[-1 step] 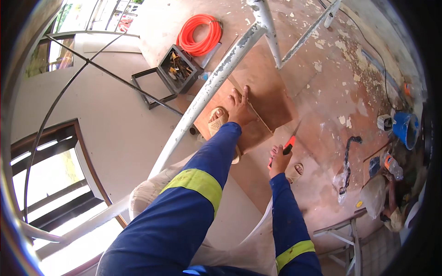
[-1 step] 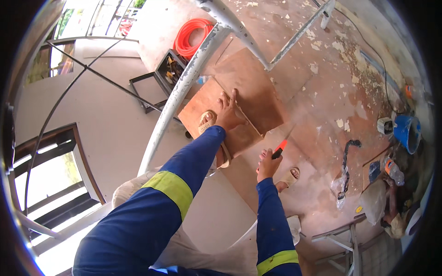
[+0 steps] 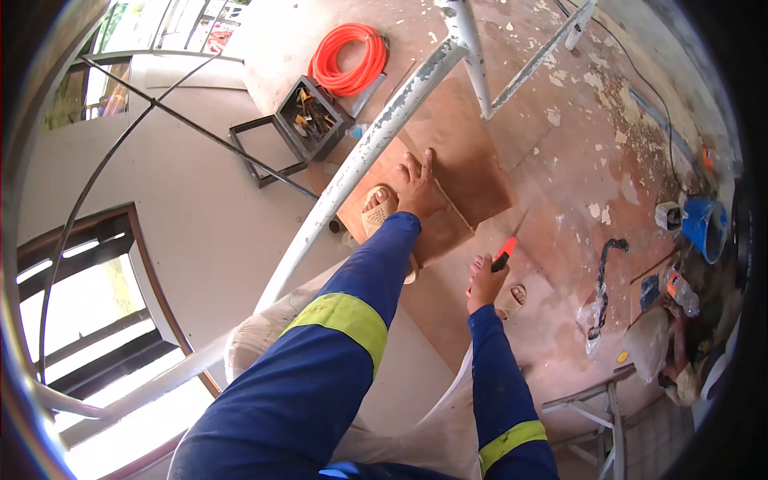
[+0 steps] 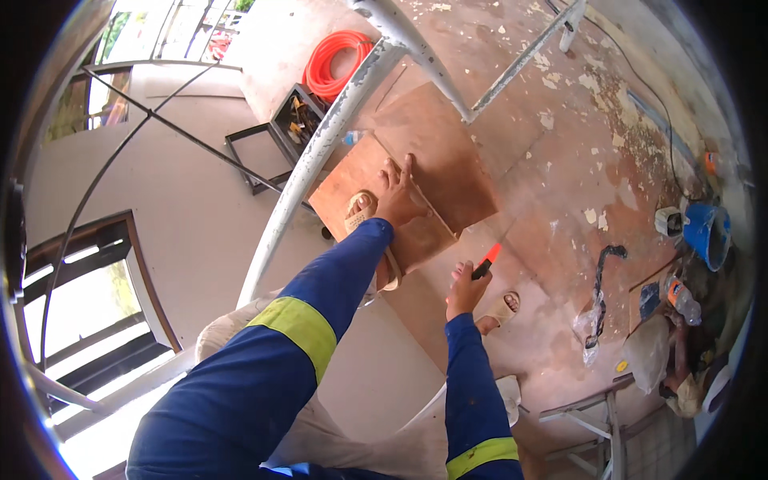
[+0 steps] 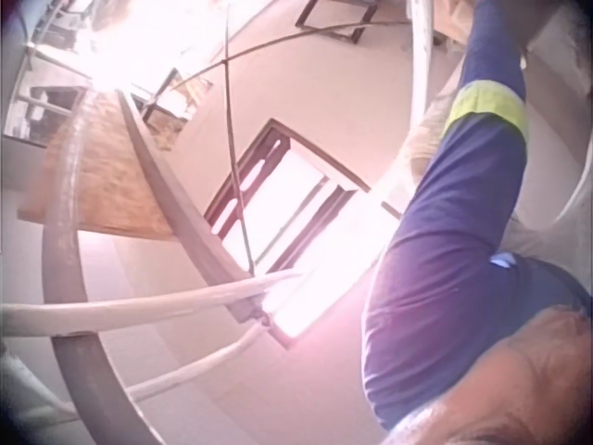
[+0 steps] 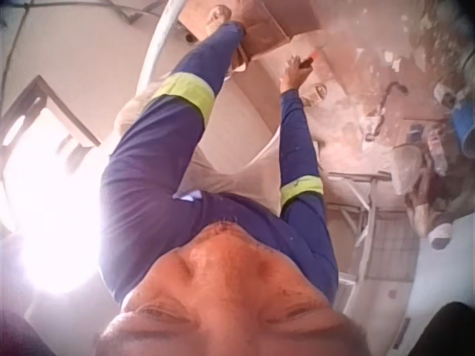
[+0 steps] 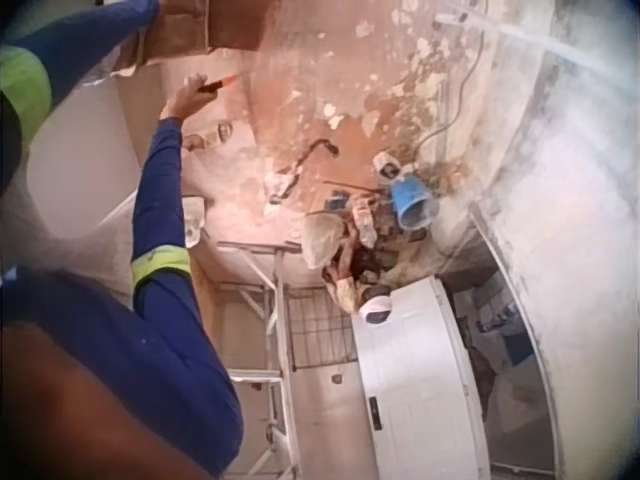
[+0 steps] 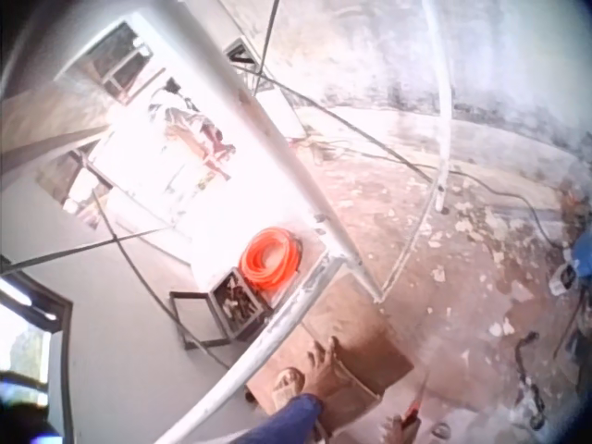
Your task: The person saws a piece of wood with a hand saw, picks up the wood, and climbs a metal ladder.
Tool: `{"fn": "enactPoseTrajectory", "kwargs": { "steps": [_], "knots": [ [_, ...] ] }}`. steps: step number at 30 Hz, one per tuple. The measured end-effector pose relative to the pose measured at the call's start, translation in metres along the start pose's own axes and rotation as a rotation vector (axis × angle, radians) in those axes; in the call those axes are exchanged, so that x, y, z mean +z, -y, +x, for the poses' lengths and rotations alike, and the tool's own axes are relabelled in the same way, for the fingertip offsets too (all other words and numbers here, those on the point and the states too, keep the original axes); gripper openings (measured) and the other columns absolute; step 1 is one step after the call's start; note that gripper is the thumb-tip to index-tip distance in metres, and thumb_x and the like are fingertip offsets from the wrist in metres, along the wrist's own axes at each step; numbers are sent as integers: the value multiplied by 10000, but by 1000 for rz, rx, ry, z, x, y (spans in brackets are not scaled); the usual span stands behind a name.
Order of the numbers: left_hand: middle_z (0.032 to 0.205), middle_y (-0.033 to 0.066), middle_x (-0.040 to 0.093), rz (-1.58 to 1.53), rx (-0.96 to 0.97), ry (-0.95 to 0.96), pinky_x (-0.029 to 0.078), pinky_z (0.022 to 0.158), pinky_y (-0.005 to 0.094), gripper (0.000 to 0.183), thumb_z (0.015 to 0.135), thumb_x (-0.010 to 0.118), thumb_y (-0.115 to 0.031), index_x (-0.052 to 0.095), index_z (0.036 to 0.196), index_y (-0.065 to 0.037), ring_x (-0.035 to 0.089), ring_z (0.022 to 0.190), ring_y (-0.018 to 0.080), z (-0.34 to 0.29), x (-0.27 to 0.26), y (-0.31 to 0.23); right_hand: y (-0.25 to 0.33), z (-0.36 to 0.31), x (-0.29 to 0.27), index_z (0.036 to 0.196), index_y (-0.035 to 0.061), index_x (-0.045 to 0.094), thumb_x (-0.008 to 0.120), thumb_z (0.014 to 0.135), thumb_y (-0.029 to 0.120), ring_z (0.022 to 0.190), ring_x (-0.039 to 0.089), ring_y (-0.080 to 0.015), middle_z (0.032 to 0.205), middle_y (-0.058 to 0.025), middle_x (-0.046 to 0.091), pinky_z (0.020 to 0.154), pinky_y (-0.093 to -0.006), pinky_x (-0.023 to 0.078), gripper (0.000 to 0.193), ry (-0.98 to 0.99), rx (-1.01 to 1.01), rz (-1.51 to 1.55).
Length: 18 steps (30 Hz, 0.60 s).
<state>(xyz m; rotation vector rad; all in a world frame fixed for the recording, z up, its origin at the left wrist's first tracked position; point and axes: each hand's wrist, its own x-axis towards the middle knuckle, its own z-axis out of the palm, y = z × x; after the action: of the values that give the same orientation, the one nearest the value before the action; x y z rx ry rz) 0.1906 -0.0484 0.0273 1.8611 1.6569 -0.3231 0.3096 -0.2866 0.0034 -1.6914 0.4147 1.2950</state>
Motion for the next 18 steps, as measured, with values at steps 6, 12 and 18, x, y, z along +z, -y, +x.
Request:
{"fn": "enactPoseTrajectory", "kwargs": {
  "steps": [6, 12, 18],
  "knots": [
    [1774, 362, -8, -17, -27, -73, 411, 1165, 764, 1522, 615, 1028, -360, 33, 1765, -315, 31, 1601, 657, -10, 3, -17, -10, -24, -64, 1376, -32, 466, 683, 1033, 199, 956, 739, -271, 1160, -196, 691, 877, -375, 642, 467, -53, -362, -247],
    [1797, 286, 19, 81, -65, -204, 487, 1035, 833, 1374, 705, 972, -305, 93, 1761, -335, 83, 1618, 606, -25, 32, -34, 15, -47, -125, 1350, -4, 485, 701, 1027, 207, 952, 737, -263, 1148, -202, 693, 892, -368, 612, 442, 9, -341, -306],
    [1749, 403, 81, 88, 159, -361, 263, 1306, 640, 1504, 579, 1041, -336, 114, 1763, -312, 100, 1621, 605, 4, 32, 39, 34, -68, -159, 1398, -34, 510, 713, 1024, 264, 1031, 738, -318, 1181, -217, 707, 989, -403, 546, 520, 67, -255, -410]
  ]
}}
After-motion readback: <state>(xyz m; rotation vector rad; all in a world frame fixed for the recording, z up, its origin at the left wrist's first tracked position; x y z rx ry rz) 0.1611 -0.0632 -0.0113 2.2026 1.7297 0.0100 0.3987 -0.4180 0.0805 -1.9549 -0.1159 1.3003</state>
